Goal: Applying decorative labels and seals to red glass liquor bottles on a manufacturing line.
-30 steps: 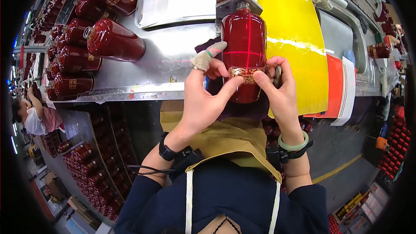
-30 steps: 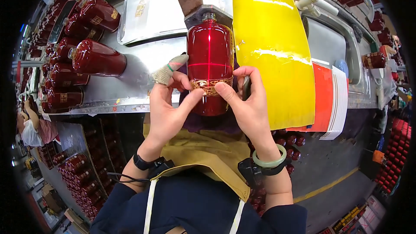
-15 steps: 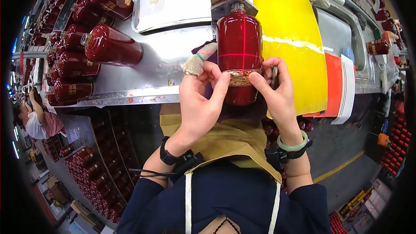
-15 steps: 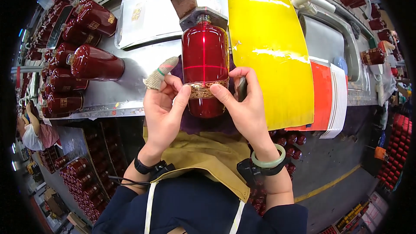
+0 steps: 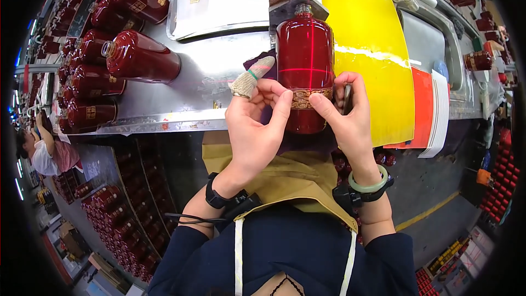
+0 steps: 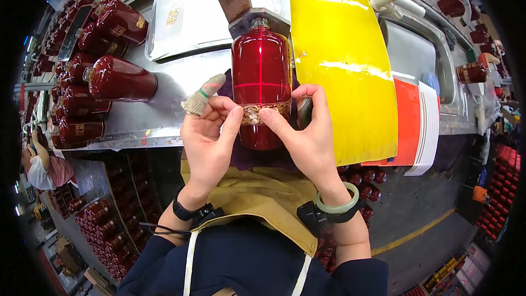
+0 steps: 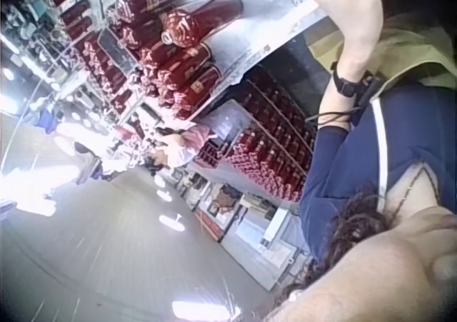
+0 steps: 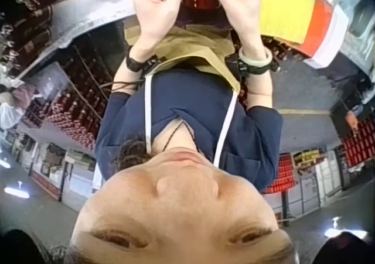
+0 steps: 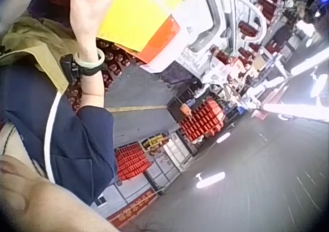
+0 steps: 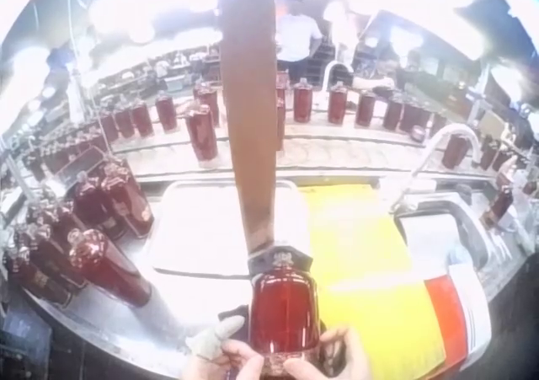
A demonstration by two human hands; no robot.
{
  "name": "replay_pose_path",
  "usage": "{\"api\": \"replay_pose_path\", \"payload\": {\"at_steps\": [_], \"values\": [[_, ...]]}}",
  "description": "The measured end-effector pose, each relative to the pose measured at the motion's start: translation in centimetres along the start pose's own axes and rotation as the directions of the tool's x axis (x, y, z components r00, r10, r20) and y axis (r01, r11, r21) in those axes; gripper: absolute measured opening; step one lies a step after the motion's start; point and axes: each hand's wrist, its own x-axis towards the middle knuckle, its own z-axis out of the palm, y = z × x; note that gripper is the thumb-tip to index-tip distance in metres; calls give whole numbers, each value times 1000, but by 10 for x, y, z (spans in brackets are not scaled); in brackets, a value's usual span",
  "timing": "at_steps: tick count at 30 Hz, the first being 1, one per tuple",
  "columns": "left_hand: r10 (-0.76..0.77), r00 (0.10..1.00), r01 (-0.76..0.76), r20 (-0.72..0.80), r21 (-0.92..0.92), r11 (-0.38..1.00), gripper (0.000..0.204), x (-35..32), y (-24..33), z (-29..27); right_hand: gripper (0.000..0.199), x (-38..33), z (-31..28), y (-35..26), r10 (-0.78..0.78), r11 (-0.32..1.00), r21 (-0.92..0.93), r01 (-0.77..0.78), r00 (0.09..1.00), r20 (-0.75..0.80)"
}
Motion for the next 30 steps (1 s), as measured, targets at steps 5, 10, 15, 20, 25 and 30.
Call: {"api": "replay_pose_path", "payload": {"at_steps": [5, 10, 15, 20, 25, 30], "values": [[-5, 999, 3, 49, 47, 999, 53, -1, 0, -4, 47, -1, 0, 1, 24, 1000, -16, -24, 1000, -3], [25, 1000, -25, 1, 2, 1000, 52, 0, -6, -2, 48, 0, 1, 6, 19, 1000, -8, -19, 1000, -13], [185, 982, -171, -48, 215, 962, 47, 2, -14, -10, 43, -7, -10, 1, 9, 989, 149, -20, 997, 74], [433, 801, -598, 413, 520, 609, 64, -7, -24, -20, 30, -16, -24, -5, -63, 989, 128, 70, 996, -61], [363, 890, -455, 276, 480, 750, 84, -9, -38, -18, 24, -21, -20, -4, -162, 986, 10, 164, 981, -105], [394, 880, -475, 266, 519, 711, 81, -14, -34, -17, 23, -22, -10, -10, -218, 976, -42, 215, 969, -114]]}}
